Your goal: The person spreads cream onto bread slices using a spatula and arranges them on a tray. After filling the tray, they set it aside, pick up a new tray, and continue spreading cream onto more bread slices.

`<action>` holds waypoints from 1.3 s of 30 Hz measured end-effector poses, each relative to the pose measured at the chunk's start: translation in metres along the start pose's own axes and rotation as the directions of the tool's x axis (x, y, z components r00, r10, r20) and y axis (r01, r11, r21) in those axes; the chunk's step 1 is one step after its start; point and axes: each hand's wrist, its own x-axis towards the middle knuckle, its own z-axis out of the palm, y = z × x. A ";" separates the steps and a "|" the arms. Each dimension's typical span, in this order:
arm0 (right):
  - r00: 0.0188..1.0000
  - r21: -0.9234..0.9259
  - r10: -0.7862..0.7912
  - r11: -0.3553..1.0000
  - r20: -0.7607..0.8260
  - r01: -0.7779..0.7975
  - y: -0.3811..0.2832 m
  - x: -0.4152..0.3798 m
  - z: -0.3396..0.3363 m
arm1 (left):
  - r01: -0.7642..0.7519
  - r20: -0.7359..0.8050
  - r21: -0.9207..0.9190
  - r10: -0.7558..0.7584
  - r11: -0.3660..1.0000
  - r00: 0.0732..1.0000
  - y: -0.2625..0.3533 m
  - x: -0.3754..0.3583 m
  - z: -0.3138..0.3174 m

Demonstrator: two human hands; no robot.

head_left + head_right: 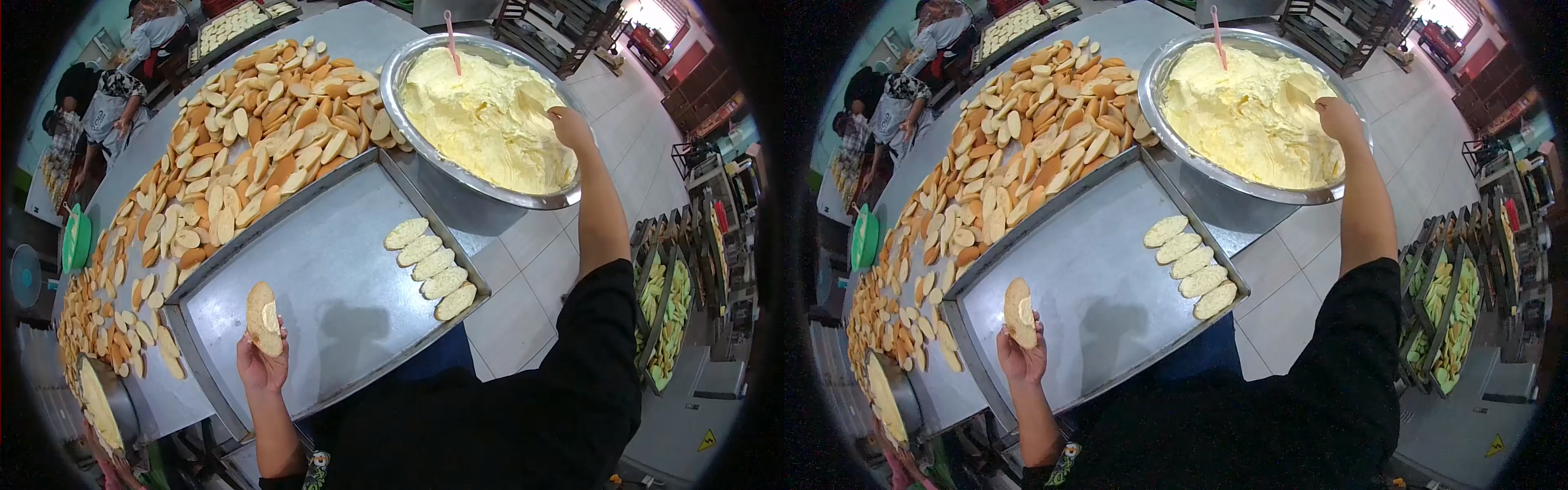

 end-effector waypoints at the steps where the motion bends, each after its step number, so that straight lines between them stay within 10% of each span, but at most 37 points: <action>1: 0.999 0.041 -0.040 0.998 -0.009 0.041 0.003 0.000 0.000 | -0.011 -0.011 0.001 0.011 1.000 1.000 -0.001 0.003 0.002; 7: 0.925 0.547 0.153 0.769 0.347 -0.332 -0.017 -0.046 -0.053 | 0.031 0.046 0.010 -0.031 0.999 0.998 -0.013 0.014 0.012; 16: 0.961 0.930 0.014 0.251 0.275 -0.269 -0.108 -0.162 -0.067 | 0.222 0.151 0.023 -0.223 0.975 0.963 -0.048 0.016 0.044; 20: 0.943 0.920 -0.205 0.348 0.263 -0.181 -0.183 -0.243 -0.044 | 0.243 0.226 0.022 -0.242 0.970 0.944 -0.057 0.004 0.056; 25: 0.832 0.779 -0.471 0.388 -0.293 0.493 -0.255 -0.302 -0.036 | 0.262 0.289 0.014 -0.254 0.965 0.923 -0.069 0.005 0.078; 32: 0.725 0.599 -0.623 0.472 -0.293 0.647 -0.261 -0.307 -0.028 | 0.199 0.276 -0.050 -0.178 0.979 0.945 -0.059 -0.005 0.084; 39: 0.844 0.555 -0.459 0.641 -0.276 0.530 -0.243 -0.313 -0.037 | 0.155 0.272 -0.014 -0.146 0.988 0.951 -0.058 -0.004 0.073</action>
